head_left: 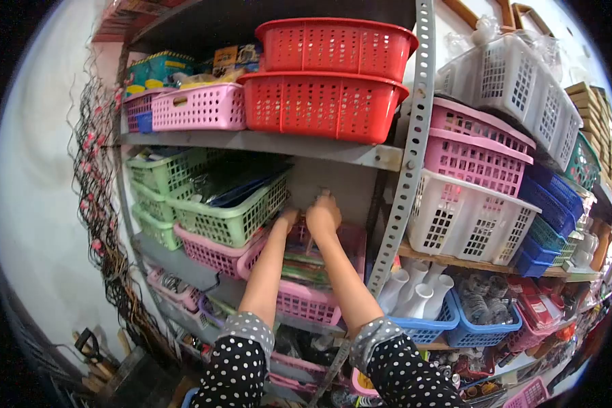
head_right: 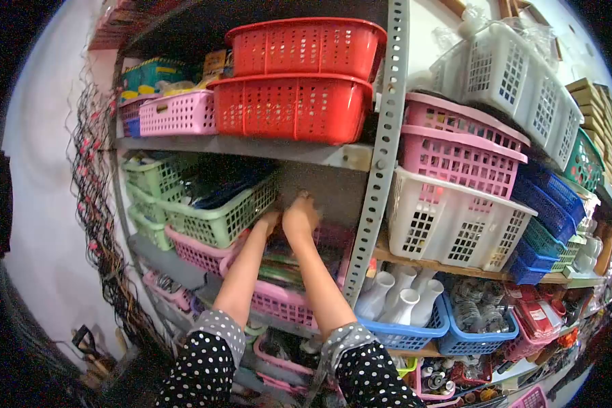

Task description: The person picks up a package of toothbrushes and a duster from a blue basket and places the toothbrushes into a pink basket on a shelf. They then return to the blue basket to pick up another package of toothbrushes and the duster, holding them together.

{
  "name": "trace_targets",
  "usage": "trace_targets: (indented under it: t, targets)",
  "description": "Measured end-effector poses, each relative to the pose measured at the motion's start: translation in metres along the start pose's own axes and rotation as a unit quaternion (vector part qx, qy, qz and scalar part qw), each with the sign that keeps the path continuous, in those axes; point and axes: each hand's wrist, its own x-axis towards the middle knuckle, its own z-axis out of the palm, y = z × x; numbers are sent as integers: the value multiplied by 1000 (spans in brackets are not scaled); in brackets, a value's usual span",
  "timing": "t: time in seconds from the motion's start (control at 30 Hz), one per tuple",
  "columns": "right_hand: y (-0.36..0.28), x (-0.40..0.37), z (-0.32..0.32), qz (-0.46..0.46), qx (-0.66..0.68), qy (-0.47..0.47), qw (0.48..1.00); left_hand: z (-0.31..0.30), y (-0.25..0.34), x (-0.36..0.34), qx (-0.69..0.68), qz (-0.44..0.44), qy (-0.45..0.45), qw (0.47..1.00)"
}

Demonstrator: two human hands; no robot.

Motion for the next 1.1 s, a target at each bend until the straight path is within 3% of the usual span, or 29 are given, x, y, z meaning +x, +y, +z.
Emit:
trace_targets:
  t: [0.07,0.1,0.17,0.2,0.3,0.33,0.37,0.4,0.43,0.5,0.57,0.6,0.63,0.67,0.7,0.77,0.8,0.87,1.07,1.1]
  targets:
    - [-3,16,-13,103,40,-16,994,16,-35,24,23,31,33,999]
    - [3,27,-9,107,37,-10,993,11,-30,22,18,34,27,999]
    - [17,43,3,136,89,24,986,-7,-13,1,317,-24,-32,948]
    - [23,50,9,142,84,21,986,-13,22,-10,298,-70,-71,949]
    - [42,54,36,219,99,14,971,-21,53,-24,313,-169,-122,927]
    - [52,50,46,251,133,11,959,-25,61,-31,312,-113,-128,935]
    - [65,45,60,285,166,9,944,-27,74,-37,313,-122,-134,932]
    - [102,45,109,223,74,73,969,-27,90,-40,354,-155,-197,901]
    - [118,38,120,226,72,69,969,-26,95,-42,393,-183,-256,864]
    - [134,37,124,287,104,34,952,-21,69,-42,404,-166,-252,864]
    - [136,45,135,291,17,-17,957,-14,51,-44,391,-171,-436,792]
    - [132,46,146,286,-70,32,955,-8,7,-31,498,-156,-571,633]
    - [131,46,154,278,-154,82,945,-7,4,-33,497,-154,-577,629]
    - [130,40,152,224,-134,81,962,-7,2,-34,496,-152,-574,634]
    - [128,37,145,231,-134,81,960,-6,0,-35,495,-150,-571,638]
    - [120,34,127,142,-200,-145,958,-5,-2,-36,491,-148,-564,648]
    - [112,31,116,148,-199,-145,958,-4,-3,-36,489,-146,-560,652]
    - [101,28,99,193,-202,-349,895,-3,-3,-37,485,-141,-553,663]
    - [107,24,110,187,-213,-400,872,-3,12,-42,484,-154,-516,690]
    - [105,23,110,184,-214,-402,871,-4,19,-43,472,-172,-488,714]
